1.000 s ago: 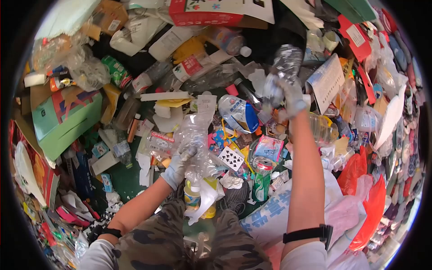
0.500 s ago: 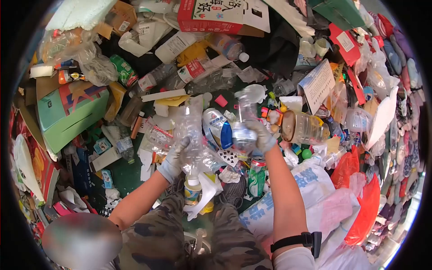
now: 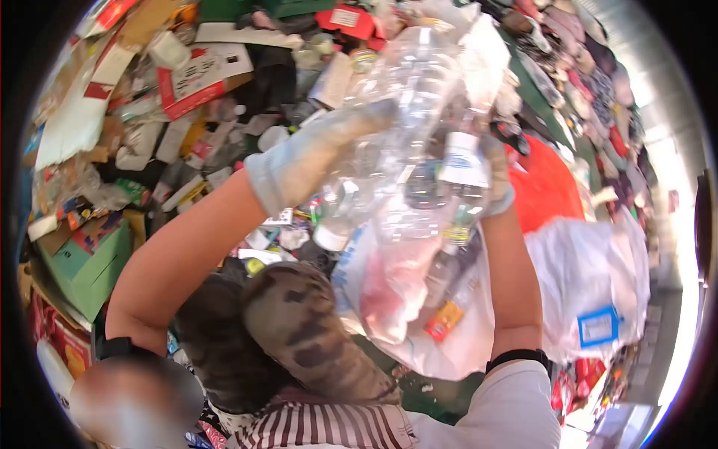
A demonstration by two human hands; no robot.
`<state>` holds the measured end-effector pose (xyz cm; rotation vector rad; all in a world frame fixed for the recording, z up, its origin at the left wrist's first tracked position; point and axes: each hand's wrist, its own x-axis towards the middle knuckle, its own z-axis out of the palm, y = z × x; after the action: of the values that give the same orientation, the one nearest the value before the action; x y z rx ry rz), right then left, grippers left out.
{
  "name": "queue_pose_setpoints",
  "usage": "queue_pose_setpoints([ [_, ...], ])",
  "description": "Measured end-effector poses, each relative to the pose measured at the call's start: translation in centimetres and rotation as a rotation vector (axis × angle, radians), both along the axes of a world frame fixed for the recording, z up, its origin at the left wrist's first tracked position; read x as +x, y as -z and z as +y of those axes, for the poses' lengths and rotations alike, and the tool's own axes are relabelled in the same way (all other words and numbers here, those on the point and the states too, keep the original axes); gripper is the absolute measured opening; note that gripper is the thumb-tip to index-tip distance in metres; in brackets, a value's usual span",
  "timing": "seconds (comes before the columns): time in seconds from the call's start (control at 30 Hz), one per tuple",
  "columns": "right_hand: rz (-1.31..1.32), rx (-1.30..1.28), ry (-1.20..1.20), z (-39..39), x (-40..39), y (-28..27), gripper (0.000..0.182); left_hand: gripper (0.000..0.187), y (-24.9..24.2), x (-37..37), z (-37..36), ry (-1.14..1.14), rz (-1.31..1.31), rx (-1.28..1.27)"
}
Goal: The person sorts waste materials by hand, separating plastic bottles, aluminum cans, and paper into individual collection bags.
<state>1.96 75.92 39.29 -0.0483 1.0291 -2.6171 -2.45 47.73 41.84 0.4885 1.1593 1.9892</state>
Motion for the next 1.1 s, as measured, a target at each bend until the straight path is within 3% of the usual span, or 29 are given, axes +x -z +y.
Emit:
queue_pose_setpoints([
  [0.1,0.103,-0.076,0.101,1.5,9.5,-6.5,0.048,0.053,-1.6,4.4,8.1,0.127,0.258,0.111],
  [0.13,0.093,-0.034,0.254,3.8,12.4,-5.7,0.046,0.056,-1.6,6.3,10.5,0.159,0.354,0.144],
  [0.17,0.079,0.004,0.399,7.0,15.1,-4.0,0.044,0.058,-2.0,8.7,12.2,0.244,0.138,0.134],
  [0.2,0.043,0.125,0.423,9.0,17.7,-2.5,0.044,0.054,0.0,10.1,14.9,0.279,0.156,0.235],
  [0.23,0.007,0.241,0.434,10.3,20.1,-0.7,0.044,0.053,1.0,11.1,15.9,0.318,0.255,0.031],
  [0.27,-0.212,0.474,0.692,11.0,22.4,1.9,0.044,0.051,2.4,12.0,16.2,0.341,0.340,-0.189],
  [0.33,-0.302,0.561,0.547,10.2,24.9,6.2,0.042,0.048,10.2,14.3,17.9,0.138,0.114,-0.341],
  [0.37,-0.299,0.616,0.487,10.0,25.4,9.0,0.043,0.051,15.2,14.6,20.2,0.165,0.251,-0.585],
  [0.43,-0.072,1.200,0.492,8.1,25.0,13.4,0.046,0.055,16.7,14.7,19.1,0.175,0.367,-0.855],
  [0.47,-0.216,1.549,0.509,11.0,25.1,17.7,0.056,0.057,12.4,15.8,16.2,0.142,0.677,-0.851],
  [0.5,-0.201,1.538,0.489,12.9,24.6,18.9,0.056,0.059,11.4,16.5,15.3,0.130,0.828,-0.851],
  [0.57,0.228,2.063,0.559,14.5,23.3,20.4,0.064,0.066,11.1,18.0,14.6,0.006,1.172,-0.880],
  [0.6,-0.019,1.920,0.614,11.1,22.6,16.2,0.067,0.068,11.4,18.1,14.8,-0.044,1.269,-0.894],
  [0.63,-0.012,1.912,0.607,8.9,22.3,14.1,0.067,0.071,11.6,18.2,14.9,-0.099,1.365,-0.911],
  [0.7,-0.104,1.654,0.913,6.1,21.8,11.0,0.063,0.066,11.0,17.9,15.6,-0.019,0.770,-0.800],
  [0.77,0.007,1.799,0.924,4.3,20.5,7.7,0.059,0.064,9.8,17.9,15.5,0.010,0.470,-0.717],
  [0.83,0.254,1.700,0.896,2.8,18.4,5.1,0.055,0.056,8.8,18.3,14.8,0.385,0.964,-0.633],
  [0.93,0.324,1.626,0.873,0.3,13.9,0.9,0.052,0.053,11.3,17.4,15.2,0.316,1.081,-0.739],
  [1.0,0.346,1.549,0.854,-1.4,10.2,-0.8,0.051,0.046,6.6,11.7,11.4,0.445,0.971,-0.656],
  [1.03,0.340,1.377,0.781,-2.4,8.0,-1.2,0.052,0.039,5.2,8.3,9.0,0.563,0.851,-0.591],
  [1.1,0.363,1.165,0.573,-3.0,2.7,-0.5,0.051,0.036,8.4,3.8,4.7,0.268,0.778,-0.481],
])
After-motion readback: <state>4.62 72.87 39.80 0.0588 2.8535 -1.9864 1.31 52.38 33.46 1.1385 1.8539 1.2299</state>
